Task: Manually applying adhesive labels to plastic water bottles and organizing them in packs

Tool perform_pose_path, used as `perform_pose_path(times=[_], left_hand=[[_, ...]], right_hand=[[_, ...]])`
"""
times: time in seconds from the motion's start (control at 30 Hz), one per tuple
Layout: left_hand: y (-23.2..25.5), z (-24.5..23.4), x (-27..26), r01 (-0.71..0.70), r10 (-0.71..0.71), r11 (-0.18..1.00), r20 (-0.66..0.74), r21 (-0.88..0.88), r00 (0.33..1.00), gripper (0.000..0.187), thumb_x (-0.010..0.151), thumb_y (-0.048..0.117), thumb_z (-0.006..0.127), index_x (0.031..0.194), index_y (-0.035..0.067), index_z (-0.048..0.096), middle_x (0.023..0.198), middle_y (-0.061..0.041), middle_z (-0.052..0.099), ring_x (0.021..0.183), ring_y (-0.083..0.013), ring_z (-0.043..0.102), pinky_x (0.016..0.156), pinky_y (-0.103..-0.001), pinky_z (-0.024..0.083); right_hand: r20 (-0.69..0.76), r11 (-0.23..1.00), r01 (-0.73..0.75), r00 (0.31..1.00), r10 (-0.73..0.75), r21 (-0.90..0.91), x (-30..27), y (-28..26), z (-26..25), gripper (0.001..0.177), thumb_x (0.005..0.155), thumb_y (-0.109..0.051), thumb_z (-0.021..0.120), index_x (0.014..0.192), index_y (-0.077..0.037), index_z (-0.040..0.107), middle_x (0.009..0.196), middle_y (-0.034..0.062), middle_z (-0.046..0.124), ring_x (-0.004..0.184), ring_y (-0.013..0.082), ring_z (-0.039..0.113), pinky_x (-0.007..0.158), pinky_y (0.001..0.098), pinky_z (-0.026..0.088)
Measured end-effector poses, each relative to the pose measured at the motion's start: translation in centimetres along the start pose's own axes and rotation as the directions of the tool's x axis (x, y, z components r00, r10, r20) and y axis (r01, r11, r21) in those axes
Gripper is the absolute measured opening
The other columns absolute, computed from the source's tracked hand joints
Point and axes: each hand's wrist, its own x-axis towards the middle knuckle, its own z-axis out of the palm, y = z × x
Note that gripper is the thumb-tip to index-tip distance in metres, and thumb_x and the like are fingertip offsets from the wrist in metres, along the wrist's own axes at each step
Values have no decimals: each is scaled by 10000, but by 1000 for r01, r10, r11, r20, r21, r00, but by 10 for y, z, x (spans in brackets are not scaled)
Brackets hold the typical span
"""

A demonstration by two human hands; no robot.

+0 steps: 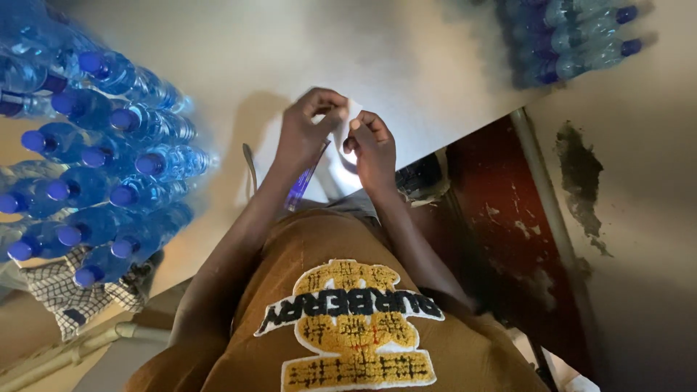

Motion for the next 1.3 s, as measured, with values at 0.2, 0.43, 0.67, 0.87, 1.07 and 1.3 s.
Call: perform_pose_path(times=[0.2,0.43,0.67,0.87,1.07,1.3], left_hand=[[2,29,-8,23,-20,966,16,-258,1000,265,1007,-6,850,1218,-20,690,990,-138,745,819,-195,744,486,-253,576],[-30,20,8,74,-115,978,-210,-196,971,226,1039,73,814,944,101,611,768,6,604,726,-63,571,662,-229,443],[-145,52,13,160,-175,822,-25,547,984,332,1086,360,758,957,110,583,774,-197,730,801,-454,748,742,-539,523],[-121,125,-44,-136,-521,694,623,707,584,370,961,424,663,897,108,845,889,-231,819,925,-556,782,829,-679,581],[16,104,6,-115,-192,836,483,536,854,236,1106,330,615,1249,195,744,1157,-142,780,1129,-421,761,977,-599,596],[46,110,-3,-220,145,972,535,79,832,192,1177,259,644,1145,76,695,887,-137,662,918,-355,714,872,-512,576]], right_hand=[[61,993,115,991,-117,33,-7,-6,3,94,1098,-86,692,1119,5,699,833,130,632,693,187,675,642,306,572],[-195,958,146,976,-99,248,-3,-41,-42,102,1102,-50,632,1061,-143,623,822,-37,559,687,68,591,639,230,532],[-736,845,534,570,-365,-5,-50,-175,-204,285,1021,-393,863,1189,-223,707,940,-39,559,764,154,570,736,320,549],[-734,891,450,587,-342,-55,-77,-171,-231,161,1081,-233,750,1199,-159,669,736,115,634,535,253,689,538,449,678],[-504,941,69,830,-238,-330,-77,-150,-139,114,1024,-133,763,1127,-84,753,668,135,618,580,216,724,571,338,662],[-185,889,286,911,-368,-359,-58,-145,-69,220,1149,-221,634,1183,-33,743,895,180,726,827,252,787,760,372,648]])
